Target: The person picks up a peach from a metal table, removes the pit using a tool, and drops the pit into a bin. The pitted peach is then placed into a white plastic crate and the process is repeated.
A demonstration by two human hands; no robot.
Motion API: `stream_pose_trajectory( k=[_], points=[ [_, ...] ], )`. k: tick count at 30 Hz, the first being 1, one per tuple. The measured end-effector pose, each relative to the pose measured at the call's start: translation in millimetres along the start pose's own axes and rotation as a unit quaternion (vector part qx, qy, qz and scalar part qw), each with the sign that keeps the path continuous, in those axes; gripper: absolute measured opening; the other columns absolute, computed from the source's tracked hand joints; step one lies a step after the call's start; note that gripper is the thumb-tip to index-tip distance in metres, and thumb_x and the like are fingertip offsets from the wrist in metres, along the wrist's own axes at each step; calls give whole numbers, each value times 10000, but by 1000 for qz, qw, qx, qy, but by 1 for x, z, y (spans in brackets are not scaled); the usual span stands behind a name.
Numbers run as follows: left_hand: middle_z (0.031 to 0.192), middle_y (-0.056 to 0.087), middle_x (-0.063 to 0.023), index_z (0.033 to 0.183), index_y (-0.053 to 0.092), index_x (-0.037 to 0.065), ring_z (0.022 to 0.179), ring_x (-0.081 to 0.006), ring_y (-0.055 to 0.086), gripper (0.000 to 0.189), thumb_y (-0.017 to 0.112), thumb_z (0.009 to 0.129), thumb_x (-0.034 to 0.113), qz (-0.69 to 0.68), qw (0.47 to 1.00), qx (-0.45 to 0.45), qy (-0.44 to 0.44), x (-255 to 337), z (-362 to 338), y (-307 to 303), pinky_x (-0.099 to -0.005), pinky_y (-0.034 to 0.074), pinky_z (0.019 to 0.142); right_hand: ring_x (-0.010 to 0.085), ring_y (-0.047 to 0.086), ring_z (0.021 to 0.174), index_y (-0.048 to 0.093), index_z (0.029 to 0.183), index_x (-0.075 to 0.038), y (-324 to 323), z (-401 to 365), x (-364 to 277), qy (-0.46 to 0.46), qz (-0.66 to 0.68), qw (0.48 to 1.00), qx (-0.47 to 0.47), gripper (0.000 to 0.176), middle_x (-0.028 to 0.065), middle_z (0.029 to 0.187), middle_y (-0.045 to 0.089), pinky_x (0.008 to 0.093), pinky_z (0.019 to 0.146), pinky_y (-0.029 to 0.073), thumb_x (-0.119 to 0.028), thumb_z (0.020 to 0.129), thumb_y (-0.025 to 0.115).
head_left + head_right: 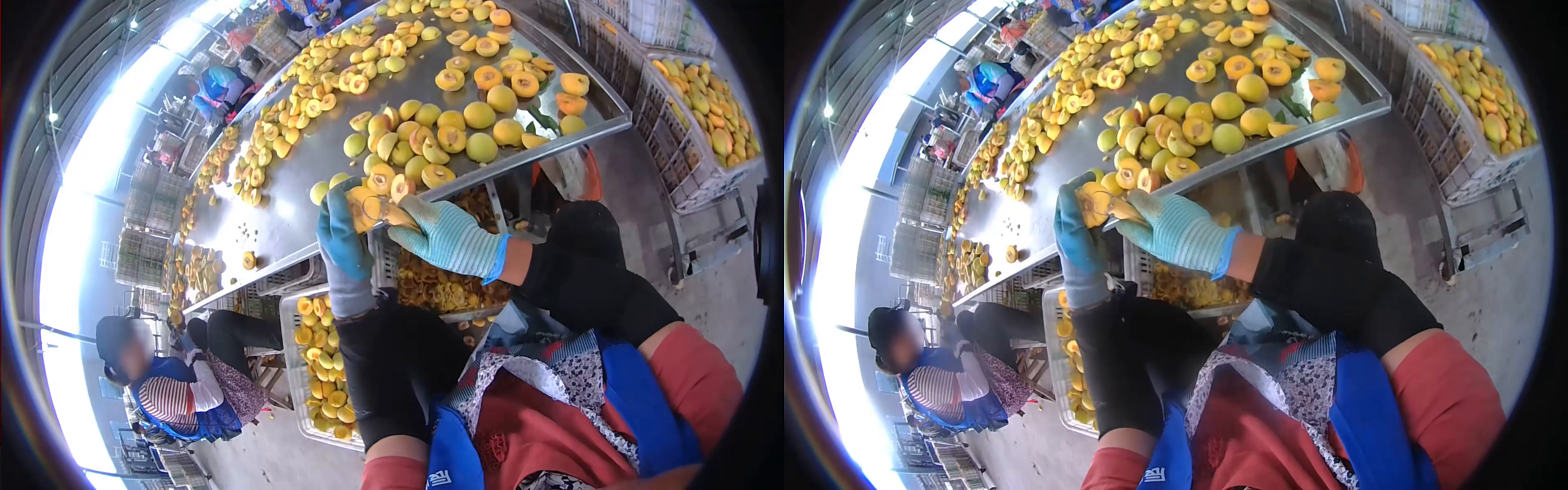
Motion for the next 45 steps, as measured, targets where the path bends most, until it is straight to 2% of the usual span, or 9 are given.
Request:
stream_pose_trajectory(
  k=[4,14,29,32,35,38,41,44,45],
  points=[
    [1183,594,-159,1214,540,-27,1041,-271,598,658,366,995,569,-233,972,-5,15,-17,-16,17,-417,482,959,384,645,729,546,1051,-38,7,-2,-3,22,-53,998,-15,352,197,784,645,471,640,505,-356,908,591],
    [961,640,-161,1059,585,-21,890,-265,627,596,347,1015,523,-221,965,131,51,-32,-24,24,-395,532,836,394,655,709,541,1067,-35,21,-6,2,53,-60,994,-70,364,204,747,647,493,632,513,-359,908,585],
    [722,653,-163,802,639,-34,582,-235,618,560,431,995,449,-59,989,130,-41,-22,-33,13,-357,530,575,439,639,805,578,1007,4,50,-22,15,103,126,975,-150,341,258,828,653,494,718,499,-328,932,551],
    [698,651,-155,771,647,-35,589,-234,623,564,441,990,442,-26,998,65,-3,-21,-31,4,-349,524,560,350,636,701,590,970,-7,36,-23,-4,212,268,907,-247,337,196,762,651,433,677,498,-336,958,523],
    [677,649,-150,750,655,-35,571,-233,616,571,445,988,440,-36,997,64,7,-24,-31,5,-341,516,555,232,583,634,597,951,-22,32,-20,-3,176,223,922,-262,331,116,705,622,369,644,483,-340,974,504],
    [658,648,-147,757,659,-48,565,-232,618,562,464,987,427,-113,993,-12,-15,-30,-26,-1,-333,514,550,202,591,645,608,951,-38,17,-20,-16,329,309,828,-333,319,68,697,607,363,636,476,-337,977,499],
    [730,661,-149,813,611,-34,603,-238,636,456,445,993,350,106,994,-18,-2,-24,-27,3,-333,529,579,217,591,629,599,965,-52,31,-30,5,162,246,925,-240,284,57,673,590,370,608,461,-321,973,507],
    [715,665,-156,758,649,-67,587,-231,640,513,478,989,358,38,998,-4,-49,-36,-27,3,-334,529,549,187,567,606,597,908,-58,26,-34,15,96,122,960,-232,288,55,646,579,343,582,439,-320,971,494],
    [724,667,-156,764,648,-66,586,-230,639,505,476,988,352,-7,999,-19,-48,-39,-27,0,-335,530,552,182,561,602,591,897,-57,21,-33,11,119,129,928,-328,307,55,649,579,339,576,432,-329,979,477]
  ],
)
Point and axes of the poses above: each hand's wrist, its own z-axis towards the middle knuckle, its own y-axis out of the palm, x = y × z, the point moved 1 cm from there along z, towards the middle knuckle
